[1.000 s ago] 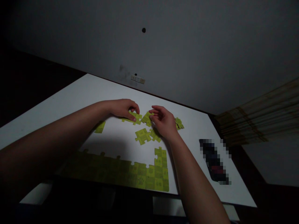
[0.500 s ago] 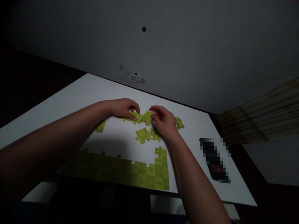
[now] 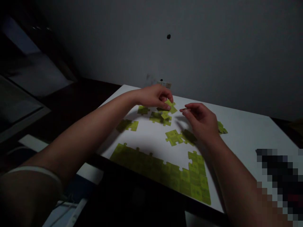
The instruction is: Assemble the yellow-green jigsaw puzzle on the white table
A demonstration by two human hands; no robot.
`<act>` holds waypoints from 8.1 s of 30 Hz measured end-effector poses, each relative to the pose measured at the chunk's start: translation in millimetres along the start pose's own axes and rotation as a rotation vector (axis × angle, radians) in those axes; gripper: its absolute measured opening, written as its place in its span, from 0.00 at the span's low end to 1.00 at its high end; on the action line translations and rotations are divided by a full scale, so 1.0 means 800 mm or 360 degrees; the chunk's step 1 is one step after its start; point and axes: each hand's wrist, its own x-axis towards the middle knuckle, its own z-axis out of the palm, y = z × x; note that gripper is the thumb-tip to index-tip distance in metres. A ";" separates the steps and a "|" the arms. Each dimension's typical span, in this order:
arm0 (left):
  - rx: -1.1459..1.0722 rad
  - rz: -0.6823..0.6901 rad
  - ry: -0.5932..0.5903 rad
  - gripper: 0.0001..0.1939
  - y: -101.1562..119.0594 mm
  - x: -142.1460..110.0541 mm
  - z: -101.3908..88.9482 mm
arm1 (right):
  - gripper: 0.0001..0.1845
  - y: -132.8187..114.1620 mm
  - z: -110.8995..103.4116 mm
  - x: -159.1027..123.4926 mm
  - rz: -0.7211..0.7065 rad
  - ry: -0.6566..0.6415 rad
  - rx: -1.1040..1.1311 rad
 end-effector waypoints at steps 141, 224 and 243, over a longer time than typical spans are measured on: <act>0.0566 -0.0464 -0.0500 0.48 -0.092 -0.193 -0.061 | 0.22 0.004 -0.020 0.002 0.0450 -0.0401 -0.1249; 0.0445 -0.0680 -0.0135 0.29 -0.092 -0.173 -0.057 | 0.26 -0.003 -0.018 0.000 -0.0145 -0.0725 -0.1366; 0.0935 -0.0140 -0.0004 0.27 -0.004 -0.116 -0.011 | 0.25 0.005 -0.008 0.004 -0.0095 -0.0686 -0.1153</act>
